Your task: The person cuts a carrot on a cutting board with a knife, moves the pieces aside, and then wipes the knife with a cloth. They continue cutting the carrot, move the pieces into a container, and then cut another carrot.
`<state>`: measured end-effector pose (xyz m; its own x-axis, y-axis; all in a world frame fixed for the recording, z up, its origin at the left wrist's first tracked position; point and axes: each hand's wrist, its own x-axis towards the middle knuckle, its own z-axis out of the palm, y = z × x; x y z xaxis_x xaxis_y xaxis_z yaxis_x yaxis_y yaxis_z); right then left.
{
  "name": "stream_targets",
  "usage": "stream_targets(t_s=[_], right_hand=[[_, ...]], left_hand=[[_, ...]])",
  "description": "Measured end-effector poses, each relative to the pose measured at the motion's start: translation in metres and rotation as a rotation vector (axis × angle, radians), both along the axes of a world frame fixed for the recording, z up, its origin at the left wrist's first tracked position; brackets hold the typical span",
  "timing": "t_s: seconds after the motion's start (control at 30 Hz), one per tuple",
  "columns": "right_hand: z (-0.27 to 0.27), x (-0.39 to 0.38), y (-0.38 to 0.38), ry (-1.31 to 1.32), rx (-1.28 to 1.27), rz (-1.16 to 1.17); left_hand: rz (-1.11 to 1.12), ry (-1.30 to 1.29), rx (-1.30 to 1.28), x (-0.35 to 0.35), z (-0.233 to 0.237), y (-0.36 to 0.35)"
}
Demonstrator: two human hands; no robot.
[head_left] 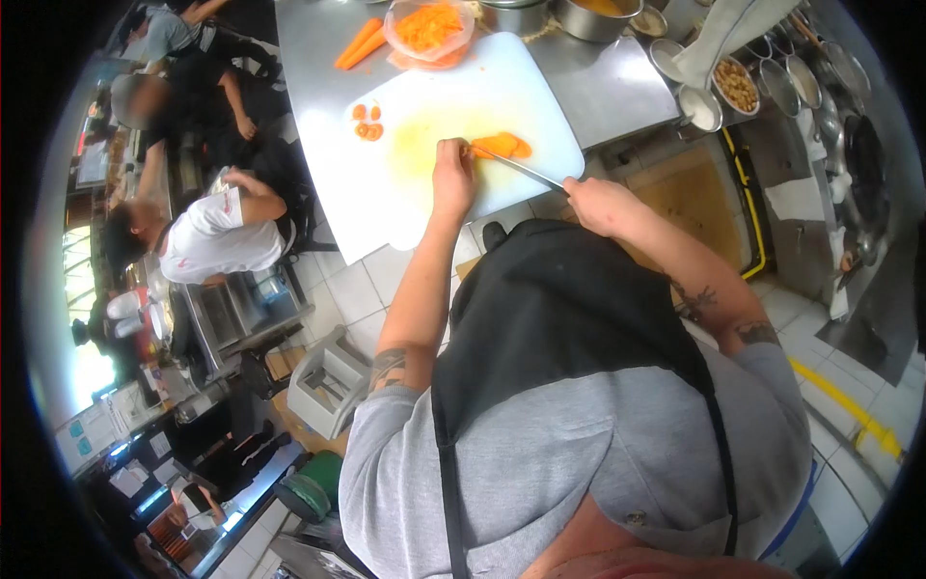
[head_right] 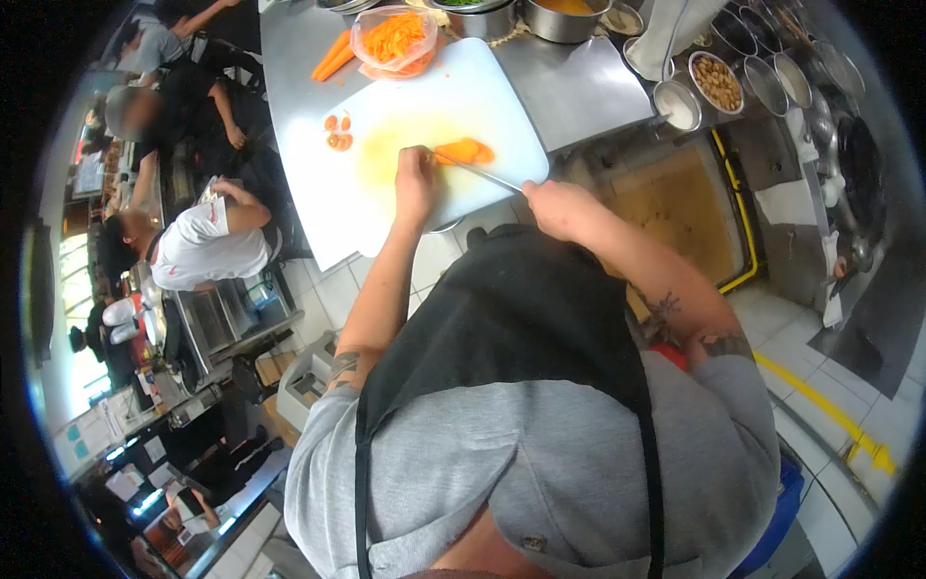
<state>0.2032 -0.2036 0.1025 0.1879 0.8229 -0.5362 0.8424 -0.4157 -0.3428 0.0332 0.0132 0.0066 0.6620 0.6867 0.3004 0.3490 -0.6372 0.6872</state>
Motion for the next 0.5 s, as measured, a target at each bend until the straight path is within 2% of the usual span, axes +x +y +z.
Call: stream_targets(t_s=[0.2,0.5], right_hand=[[0.003,-0.005,-0.003,-0.061,0.094,0.000],[0.028,-0.008,-0.003,-0.120,0.075,0.029]], left_hand=[[0.043,-0.075,0.042,-0.003,-0.006,-0.003],[0.060,-0.058,0.045,-0.003,0.000,-0.007]])
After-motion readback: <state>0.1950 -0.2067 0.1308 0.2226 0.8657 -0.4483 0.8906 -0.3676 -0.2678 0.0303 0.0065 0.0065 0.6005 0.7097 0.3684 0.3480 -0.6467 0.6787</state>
